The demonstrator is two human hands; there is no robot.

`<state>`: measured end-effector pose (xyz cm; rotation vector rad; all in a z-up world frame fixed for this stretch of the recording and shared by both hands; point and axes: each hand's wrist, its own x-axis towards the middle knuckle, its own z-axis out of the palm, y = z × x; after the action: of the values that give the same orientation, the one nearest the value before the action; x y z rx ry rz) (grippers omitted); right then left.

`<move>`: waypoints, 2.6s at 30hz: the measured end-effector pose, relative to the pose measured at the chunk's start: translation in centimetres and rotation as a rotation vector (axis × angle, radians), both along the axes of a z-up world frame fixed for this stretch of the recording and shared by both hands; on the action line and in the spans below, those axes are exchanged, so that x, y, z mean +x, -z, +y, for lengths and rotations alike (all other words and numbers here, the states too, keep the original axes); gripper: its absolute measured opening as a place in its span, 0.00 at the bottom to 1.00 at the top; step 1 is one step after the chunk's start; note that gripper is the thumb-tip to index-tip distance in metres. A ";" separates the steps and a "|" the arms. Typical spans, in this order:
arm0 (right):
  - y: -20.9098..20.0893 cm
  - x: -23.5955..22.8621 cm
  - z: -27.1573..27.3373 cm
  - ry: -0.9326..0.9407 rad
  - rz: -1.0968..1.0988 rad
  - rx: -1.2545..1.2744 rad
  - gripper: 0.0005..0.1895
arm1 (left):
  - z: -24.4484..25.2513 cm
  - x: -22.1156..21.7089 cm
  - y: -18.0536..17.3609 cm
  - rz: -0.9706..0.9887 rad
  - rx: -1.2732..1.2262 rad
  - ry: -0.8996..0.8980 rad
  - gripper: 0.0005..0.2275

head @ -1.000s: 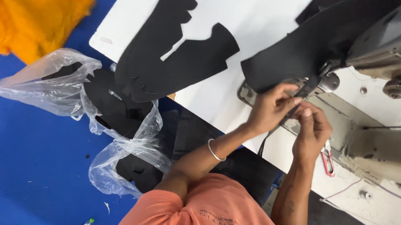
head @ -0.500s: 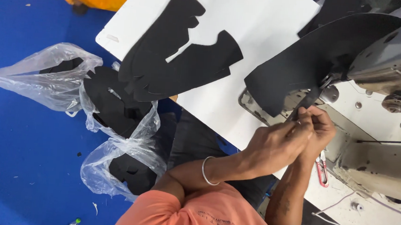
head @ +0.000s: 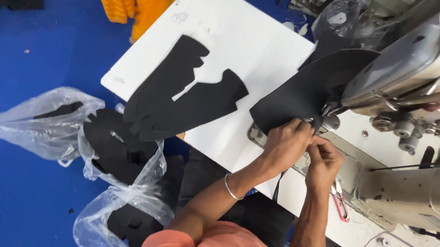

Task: The person stitches a leather strap onto a shoe upper component using an industrial sewing machine.

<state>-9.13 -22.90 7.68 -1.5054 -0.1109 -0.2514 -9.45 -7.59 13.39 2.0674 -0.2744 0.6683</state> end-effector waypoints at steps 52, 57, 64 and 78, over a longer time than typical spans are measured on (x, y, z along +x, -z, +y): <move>0.2 -0.2 0.9 -0.238 0.321 0.430 0.07 | 2.1 4.7 5.6 0.396 -0.551 0.591 0.05; -0.2 -0.9 1.2 -0.215 0.307 0.433 0.08 | 1.4 3.6 6.0 0.270 -0.464 0.574 0.05; -1.2 -1.3 2.1 -0.228 0.280 0.466 0.07 | 0.0 3.3 7.5 0.362 -0.568 0.511 0.06; -1.3 -1.3 2.4 -0.159 0.185 0.293 0.08 | 0.6 2.3 7.5 0.687 -1.132 0.747 0.10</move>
<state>-10.47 -20.50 9.02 -1.2142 -0.0433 0.0011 -7.15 -6.99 5.92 0.8722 -0.1727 -0.3378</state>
